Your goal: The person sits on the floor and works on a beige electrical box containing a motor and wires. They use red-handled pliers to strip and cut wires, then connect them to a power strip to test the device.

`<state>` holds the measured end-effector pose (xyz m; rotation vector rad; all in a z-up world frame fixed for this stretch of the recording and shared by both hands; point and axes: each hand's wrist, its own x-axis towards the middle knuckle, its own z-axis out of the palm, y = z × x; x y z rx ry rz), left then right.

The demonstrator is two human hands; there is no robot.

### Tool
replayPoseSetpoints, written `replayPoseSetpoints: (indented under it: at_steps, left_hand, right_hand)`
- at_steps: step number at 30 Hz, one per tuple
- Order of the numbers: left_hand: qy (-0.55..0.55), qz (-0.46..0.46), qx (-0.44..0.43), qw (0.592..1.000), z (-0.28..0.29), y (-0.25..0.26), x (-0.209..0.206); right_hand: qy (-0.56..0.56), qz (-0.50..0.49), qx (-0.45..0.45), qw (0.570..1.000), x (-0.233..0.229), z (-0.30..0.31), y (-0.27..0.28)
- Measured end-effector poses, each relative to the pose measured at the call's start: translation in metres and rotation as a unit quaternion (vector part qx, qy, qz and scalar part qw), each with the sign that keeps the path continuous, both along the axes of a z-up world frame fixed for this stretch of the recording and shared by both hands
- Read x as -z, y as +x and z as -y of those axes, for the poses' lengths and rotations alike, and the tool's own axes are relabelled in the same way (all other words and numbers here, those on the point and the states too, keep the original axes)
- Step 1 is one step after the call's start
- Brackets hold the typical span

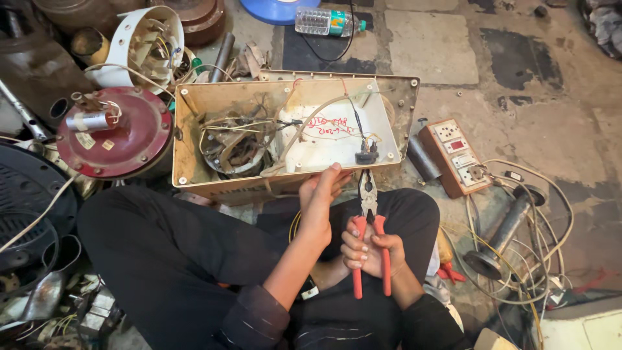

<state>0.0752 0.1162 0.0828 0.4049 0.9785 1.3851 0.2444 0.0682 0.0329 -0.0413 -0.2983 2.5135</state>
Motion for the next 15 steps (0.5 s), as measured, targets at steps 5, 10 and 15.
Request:
replayPoseSetpoints:
  at_steps: [5, 10, 15]
  left_hand:
    - [-0.008, -0.007, 0.002, 1.0, 0.0008, -0.0001, -0.0022]
    - [-0.008, -0.006, 0.008, 1.0, -0.0004, -0.0007, -0.0022]
    - [-0.009, -0.007, 0.015, 1.0, 0.0005, -0.0013, -0.002]
  right_hand:
    - [0.0, 0.003, 0.001, 1.0, 0.0013, 0.0012, 0.0]
    - [-0.006, 0.005, -0.001, 1.0, 0.0008, 0.0004, -0.0002]
    - [-0.003, 0.008, 0.002, 1.0, 0.0004, 0.0013, -0.0006]
